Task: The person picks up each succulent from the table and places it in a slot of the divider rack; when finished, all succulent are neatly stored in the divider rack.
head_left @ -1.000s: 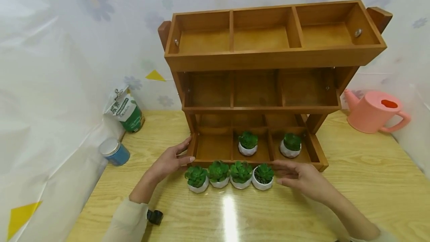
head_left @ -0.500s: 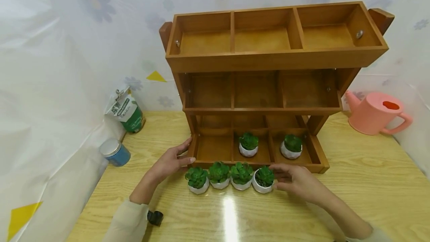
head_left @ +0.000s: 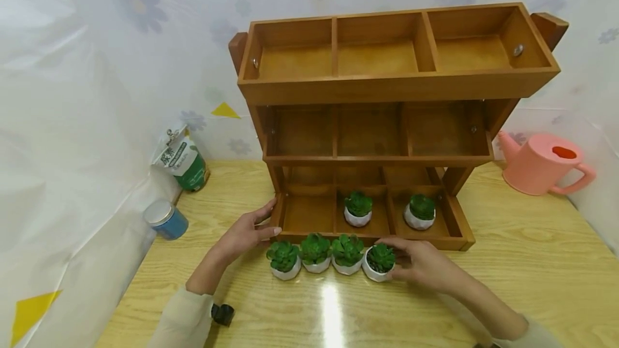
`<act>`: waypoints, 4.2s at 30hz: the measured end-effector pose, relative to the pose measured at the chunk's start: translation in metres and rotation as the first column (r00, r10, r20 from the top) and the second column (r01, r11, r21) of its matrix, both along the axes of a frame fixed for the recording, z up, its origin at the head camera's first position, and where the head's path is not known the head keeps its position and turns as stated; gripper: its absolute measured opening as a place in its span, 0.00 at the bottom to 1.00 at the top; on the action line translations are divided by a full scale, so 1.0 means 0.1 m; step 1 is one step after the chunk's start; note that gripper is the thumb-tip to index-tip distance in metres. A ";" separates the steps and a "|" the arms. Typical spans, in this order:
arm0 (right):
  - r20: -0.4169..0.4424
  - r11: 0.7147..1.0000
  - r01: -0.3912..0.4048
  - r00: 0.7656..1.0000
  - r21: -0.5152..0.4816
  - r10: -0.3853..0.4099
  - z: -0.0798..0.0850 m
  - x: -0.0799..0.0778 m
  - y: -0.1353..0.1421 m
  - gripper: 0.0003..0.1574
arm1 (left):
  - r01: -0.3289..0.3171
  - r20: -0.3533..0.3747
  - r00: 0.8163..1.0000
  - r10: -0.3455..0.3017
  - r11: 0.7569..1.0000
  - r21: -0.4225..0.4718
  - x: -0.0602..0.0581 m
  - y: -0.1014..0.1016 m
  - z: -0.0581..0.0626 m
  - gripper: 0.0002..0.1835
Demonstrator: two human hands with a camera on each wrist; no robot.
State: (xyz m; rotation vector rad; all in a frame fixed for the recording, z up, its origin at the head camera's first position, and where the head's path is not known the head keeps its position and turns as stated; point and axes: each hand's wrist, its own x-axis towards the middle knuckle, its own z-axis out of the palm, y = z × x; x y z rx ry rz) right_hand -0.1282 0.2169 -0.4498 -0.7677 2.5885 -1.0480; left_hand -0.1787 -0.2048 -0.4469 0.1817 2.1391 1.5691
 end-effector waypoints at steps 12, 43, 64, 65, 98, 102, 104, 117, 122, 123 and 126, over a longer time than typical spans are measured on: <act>-0.081 0.998 0.039 0.996 0.039 -0.036 0.10 0.05 -0.02 0.38 | -0.014 -0.014 1.000 0.013 0.999 -0.033 0.01 0.00 0.00 0.43; -0.077 0.991 0.121 0.989 -0.065 -0.126 0.60 -0.23 -0.24 0.45 | -0.017 -0.005 1.000 0.017 0.999 -0.029 -0.01 0.01 0.03 0.42; -0.018 0.988 0.110 0.994 -0.109 -0.112 0.48 -0.72 -0.90 0.44 | 0.006 -0.034 0.999 -0.007 0.999 -0.045 0.01 -0.03 0.03 0.42; -0.016 0.987 0.107 0.994 -0.116 -0.109 0.48 -0.74 -0.93 0.44 | 0.004 -0.035 0.999 -0.006 0.999 -0.046 0.00 -0.03 0.03 0.42; -0.070 0.992 -0.012 0.997 0.125 0.021 0.22 -0.98 -1.63 0.38 | -0.030 -0.009 1.000 0.029 0.998 -0.055 0.00 0.01 0.03 0.42; -0.059 0.990 -0.028 0.998 0.136 0.036 0.21 -0.98 -1.68 0.36 | -0.025 -0.004 1.000 0.025 0.998 -0.049 0.00 0.00 0.02 0.42; -0.055 0.989 -0.029 0.998 0.147 0.038 0.22 -0.98 -1.69 0.36 | -0.019 -0.006 1.000 0.018 0.999 -0.047 0.00 -0.01 0.02 0.42; -0.028 0.982 -0.015 0.999 0.187 0.020 0.35 -0.96 -1.66 0.39 | -0.012 -0.002 1.000 0.012 0.999 -0.039 -0.01 -0.01 0.02 0.41; -0.029 0.990 -0.034 0.999 0.133 0.039 0.45 -0.92 -1.49 0.41 | -0.012 0.001 1.000 0.012 0.999 -0.041 -0.01 -0.01 0.01 0.42; -0.024 0.992 -0.043 0.999 0.115 0.046 0.47 -0.92 -1.45 0.42 | -0.011 0.000 1.000 0.011 0.999 -0.043 -0.01 -0.01 0.01 0.42; -0.015 0.996 -0.072 0.997 0.055 0.073 0.54 -0.87 -1.29 0.43 | -0.008 0.002 1.000 0.008 0.999 -0.038 -0.01 -0.01 0.01 0.42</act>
